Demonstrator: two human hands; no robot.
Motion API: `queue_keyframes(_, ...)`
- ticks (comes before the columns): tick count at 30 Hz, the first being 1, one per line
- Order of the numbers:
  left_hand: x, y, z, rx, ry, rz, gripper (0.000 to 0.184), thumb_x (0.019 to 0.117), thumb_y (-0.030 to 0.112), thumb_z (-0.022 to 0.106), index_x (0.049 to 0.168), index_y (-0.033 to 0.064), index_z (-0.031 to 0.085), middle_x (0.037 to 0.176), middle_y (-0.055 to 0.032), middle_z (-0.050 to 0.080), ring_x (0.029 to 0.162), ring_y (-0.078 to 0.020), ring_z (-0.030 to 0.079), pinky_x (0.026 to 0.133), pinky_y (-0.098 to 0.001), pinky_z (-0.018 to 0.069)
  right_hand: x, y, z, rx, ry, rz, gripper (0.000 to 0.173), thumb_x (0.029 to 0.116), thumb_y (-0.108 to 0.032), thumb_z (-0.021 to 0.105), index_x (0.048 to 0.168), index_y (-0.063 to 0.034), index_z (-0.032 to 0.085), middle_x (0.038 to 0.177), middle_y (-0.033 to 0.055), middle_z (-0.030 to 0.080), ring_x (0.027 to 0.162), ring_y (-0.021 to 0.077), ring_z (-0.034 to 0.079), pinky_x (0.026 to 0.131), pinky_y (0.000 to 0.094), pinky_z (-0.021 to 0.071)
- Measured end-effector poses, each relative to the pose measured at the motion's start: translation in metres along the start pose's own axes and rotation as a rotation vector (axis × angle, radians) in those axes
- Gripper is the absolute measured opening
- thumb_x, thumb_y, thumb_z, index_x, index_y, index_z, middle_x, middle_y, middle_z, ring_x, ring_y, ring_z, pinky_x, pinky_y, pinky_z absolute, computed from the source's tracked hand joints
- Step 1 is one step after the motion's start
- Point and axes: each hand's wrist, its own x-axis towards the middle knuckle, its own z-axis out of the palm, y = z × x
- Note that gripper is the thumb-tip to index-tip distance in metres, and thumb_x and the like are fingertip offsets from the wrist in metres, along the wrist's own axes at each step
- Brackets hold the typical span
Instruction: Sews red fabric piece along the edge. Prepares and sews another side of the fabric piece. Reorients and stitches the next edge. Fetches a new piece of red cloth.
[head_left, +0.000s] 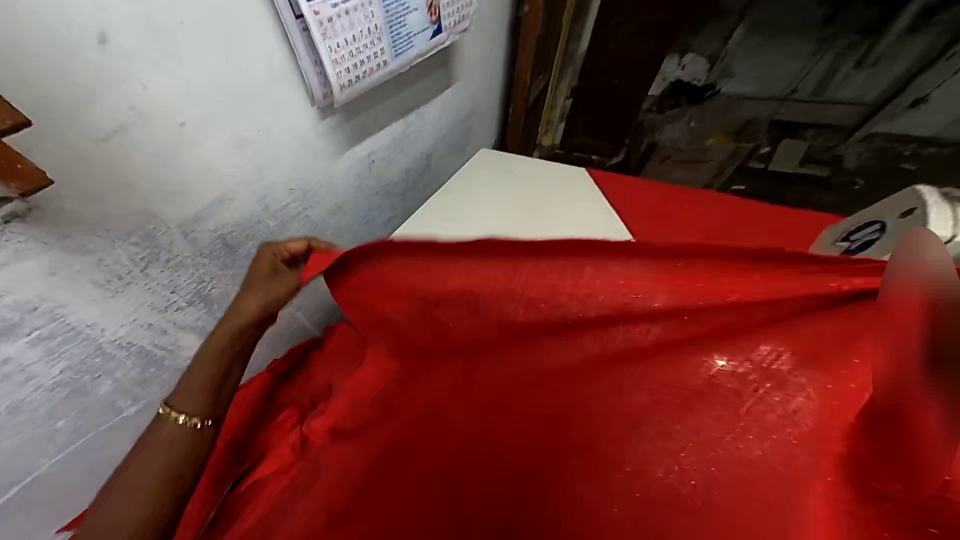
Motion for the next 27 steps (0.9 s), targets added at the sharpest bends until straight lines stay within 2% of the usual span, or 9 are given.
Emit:
queue_keyframes(2,0.049,0.02,0.002,0.071,0.146,0.007,0.02,0.0976,-0.001,0.056,0.113,-0.0047,0.067,0.106,-0.0068,0.07,0.095,-0.005,0.064,0.09,-0.0292,0.0545,-0.006,-0.004,0.013,-0.16,0.019,-0.024,0.018,0.1081,-0.022,0.049,0.11,-0.0084,0.061,0.087,-0.0161,0.061,0.078,-0.011,0.059,0.071,0.0132,0.0529)
queue_keyframes(5,0.146,0.052,0.015,0.209,0.332,0.073,0.035,0.1073,0.016,0.046,0.129,-0.0076,0.06,0.126,-0.0233,0.065,0.119,-0.0251,0.062,0.105,-0.0436,0.0471,-0.037,-0.009,0.034,-0.297,-0.466,-0.059,0.036,0.1059,-0.028,0.055,0.12,0.0048,0.063,0.079,0.0063,0.069,0.067,0.0083,0.067,0.062,0.0302,0.0587)
queue_keyframes(7,0.199,0.083,0.042,0.326,0.439,0.149,0.041,0.1087,0.022,0.037,0.13,-0.0048,0.06,0.128,-0.0247,0.064,0.124,-0.0343,0.061,0.106,-0.0529,0.0442,-0.038,-0.022,0.034,-0.17,-0.664,-0.193,0.03,0.1061,-0.025,0.057,0.12,0.0007,0.065,0.083,0.0074,0.073,0.072,0.0082,0.069,0.065,0.0259,0.0579)
queue_keyframes(11,0.247,0.102,0.128,0.667,0.23,0.176,0.039,0.1085,0.017,0.037,0.128,-0.0056,0.062,0.128,-0.0331,0.062,0.126,-0.0526,0.055,0.103,-0.0725,0.0344,0.0,-0.008,-0.003,-0.047,-0.135,0.012,0.026,0.0971,-0.023,0.067,0.123,-0.0227,0.066,0.093,-0.0125,0.073,0.078,-0.0029,0.069,0.067,0.0176,0.0603)
queue_keyframes(14,0.259,0.039,0.173,0.702,0.172,0.06,0.035,0.1005,0.006,0.05,0.13,-0.0106,0.058,0.132,-0.0375,0.056,0.128,-0.0577,0.049,0.104,-0.076,0.0327,-0.002,0.056,-0.034,-0.222,-0.048,0.198,0.07,0.0989,-0.019,0.06,0.158,-0.0094,0.024,0.12,0.007,0.062,0.091,0.0126,0.067,0.08,0.0344,0.0593)
queue_keyframes(18,0.195,0.005,0.224,0.4,-0.082,0.421,0.046,0.1055,0.026,0.05,0.138,-0.0061,0.053,0.143,-0.0306,0.051,0.134,-0.0468,0.049,0.111,-0.0624,0.04,-0.082,0.096,-0.031,-0.089,-0.401,0.458,0.071,0.1059,-0.018,0.053,0.157,0.0061,0.011,0.123,0.0156,0.068,0.1,0.0192,0.073,0.089,0.0418,0.0618)
queue_keyframes(20,0.144,-0.008,0.262,0.352,-0.463,0.665,0.056,0.0984,0.047,0.06,0.135,0.0057,0.063,0.151,-0.0189,0.051,0.145,-0.0374,0.043,0.119,-0.0625,0.0303,-0.104,0.104,-0.003,0.03,-0.624,0.554,0.069,0.1071,-0.021,0.052,0.159,0.003,0.014,0.129,0.0184,0.067,0.108,0.023,0.072,0.095,0.0442,0.0588)
queue_keyframes(23,0.107,-0.022,0.298,0.389,-0.779,0.682,0.068,0.094,0.065,0.057,0.149,0.0252,0.053,0.166,-0.0047,0.033,0.156,-0.032,0.022,0.116,-0.0785,0.0079,-0.114,0.118,0.054,0.046,-0.82,0.402,0.055,0.1066,-0.019,0.054,0.154,0.0019,0.037,0.145,0.0208,0.056,0.123,0.0268,0.065,0.104,0.0447,0.0534)
queue_keyframes(27,0.126,-0.017,0.314,0.446,-0.742,0.591,0.087,0.0818,0.08,0.058,0.147,0.0215,0.053,0.168,-0.0039,0.03,0.157,-0.0301,0.021,0.115,-0.0772,0.0126,-0.111,0.116,0.086,0.007,-0.686,0.1,0.029,0.1019,0.002,0.049,0.121,0.0046,0.071,0.104,0.0204,0.076,0.085,0.0291,0.075,0.08,0.046,0.0605)
